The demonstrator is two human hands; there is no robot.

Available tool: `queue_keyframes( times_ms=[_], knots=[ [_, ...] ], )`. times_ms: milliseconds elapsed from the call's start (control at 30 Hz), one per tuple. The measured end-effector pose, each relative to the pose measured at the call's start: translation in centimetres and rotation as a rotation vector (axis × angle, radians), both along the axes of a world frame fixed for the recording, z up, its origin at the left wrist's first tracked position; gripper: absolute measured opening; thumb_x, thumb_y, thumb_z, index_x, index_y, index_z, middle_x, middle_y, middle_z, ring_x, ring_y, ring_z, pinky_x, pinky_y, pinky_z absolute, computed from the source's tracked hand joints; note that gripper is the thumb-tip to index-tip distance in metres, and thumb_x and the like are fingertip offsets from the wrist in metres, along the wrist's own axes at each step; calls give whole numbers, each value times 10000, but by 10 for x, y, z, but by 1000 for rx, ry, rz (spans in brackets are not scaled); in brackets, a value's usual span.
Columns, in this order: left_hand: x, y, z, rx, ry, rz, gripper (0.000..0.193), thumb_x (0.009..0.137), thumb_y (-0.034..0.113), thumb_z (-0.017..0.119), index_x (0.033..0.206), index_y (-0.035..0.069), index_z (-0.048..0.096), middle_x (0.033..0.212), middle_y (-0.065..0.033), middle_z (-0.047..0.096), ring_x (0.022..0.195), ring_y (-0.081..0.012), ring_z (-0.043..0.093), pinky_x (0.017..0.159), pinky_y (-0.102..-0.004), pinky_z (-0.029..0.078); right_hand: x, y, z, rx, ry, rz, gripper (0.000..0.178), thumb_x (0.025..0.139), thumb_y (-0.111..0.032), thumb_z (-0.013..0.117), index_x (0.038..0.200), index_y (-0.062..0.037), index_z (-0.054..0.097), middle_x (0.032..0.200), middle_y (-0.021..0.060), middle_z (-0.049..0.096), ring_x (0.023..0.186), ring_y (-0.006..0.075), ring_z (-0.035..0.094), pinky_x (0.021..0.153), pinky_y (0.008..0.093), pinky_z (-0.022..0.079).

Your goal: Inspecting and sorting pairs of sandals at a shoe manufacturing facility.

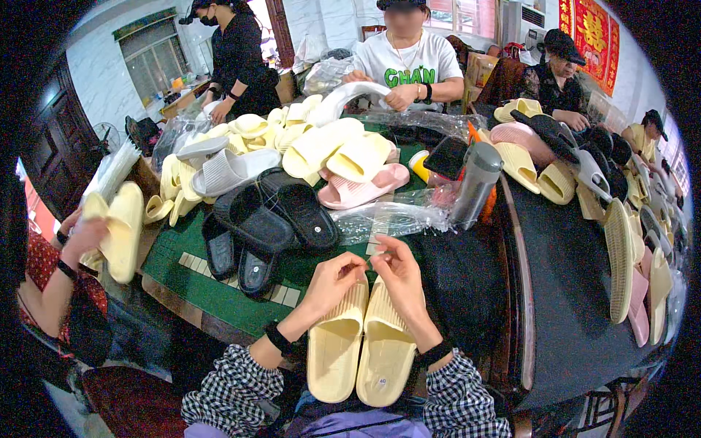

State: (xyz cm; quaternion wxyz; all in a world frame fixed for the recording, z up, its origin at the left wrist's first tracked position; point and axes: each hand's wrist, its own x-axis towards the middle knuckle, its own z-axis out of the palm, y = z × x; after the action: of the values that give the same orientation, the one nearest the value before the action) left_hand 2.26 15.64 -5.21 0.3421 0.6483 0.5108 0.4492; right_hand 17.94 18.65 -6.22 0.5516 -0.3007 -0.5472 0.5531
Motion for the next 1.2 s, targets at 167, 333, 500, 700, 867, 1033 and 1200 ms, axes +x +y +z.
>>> queue_keyframes(
  times_ms=[167, 333, 500, 700, 867, 1033, 1200],
  knots=[
    [1, -4, -3, 94, -57, 78, 141, 930, 54, 565, 1018, -12, 652, 822, -58, 661, 677, -76, 560, 617, -243, 460, 4, 2, -2, -13, 52, -137, 252, 957, -79, 566, 1200, -17, 596, 959, 23, 627, 839, 83, 584, 791, 219, 482],
    [4, -4, -6, 169, -28, 120, 132, 929, 60, 568, 987, -6, 666, 812, -55, 649, 665, -90, 546, 600, -250, 439, 6, 2, -5, -104, -40, -81, 235, 972, -82, 536, 1179, -12, 619, 862, 14, 642, 745, 65, 563, 695, 212, 480],
    [2, -6, -11, 232, 145, 131, 98, 893, 86, 595, 942, 30, 657, 830, -89, 641, 729, -231, 575, 653, -339, 470, 4, 1, -7, -112, -118, 12, 240, 961, -67, 538, 1179, -16, 626, 848, 14, 643, 735, 58, 563, 696, 209, 483],
    [3, -4, -12, 241, 227, 139, 107, 887, 74, 611, 956, 12, 663, 886, -100, 667, 825, -253, 594, 680, -347, 485, 5, 0, -3, -69, -167, 20, 214, 953, -58, 549, 1129, -2, 656, 920, 21, 621, 774, 72, 574, 715, 209, 477],
    [0, -4, -13, 279, 256, 157, 109, 885, 69, 608, 962, 13, 659, 891, -101, 662, 846, -274, 591, 723, -361, 482, 3, -2, -2, -35, -178, 16, 186, 953, -60, 557, 1090, 4, 666, 951, 23, 603, 779, 71, 564, 717, 210, 468],
    [2, -6, -12, 286, 208, 189, 92, 883, 51, 598, 955, 11, 638, 892, -112, 647, 854, -284, 593, 759, -371, 476, 3, -3, -1, -36, -138, -4, 153, 944, -63, 579, 1041, 9, 671, 948, 15, 597, 769, 64, 554, 697, 208, 453],
    [2, -8, -13, 271, 162, 201, 103, 862, 26, 600, 964, 19, 610, 881, -124, 628, 841, -287, 600, 755, -367, 477, 3, -5, -1, -48, -142, 8, 149, 942, -70, 582, 1036, -3, 676, 961, 9, 602, 773, 62, 552, 699, 203, 447]
  ],
)
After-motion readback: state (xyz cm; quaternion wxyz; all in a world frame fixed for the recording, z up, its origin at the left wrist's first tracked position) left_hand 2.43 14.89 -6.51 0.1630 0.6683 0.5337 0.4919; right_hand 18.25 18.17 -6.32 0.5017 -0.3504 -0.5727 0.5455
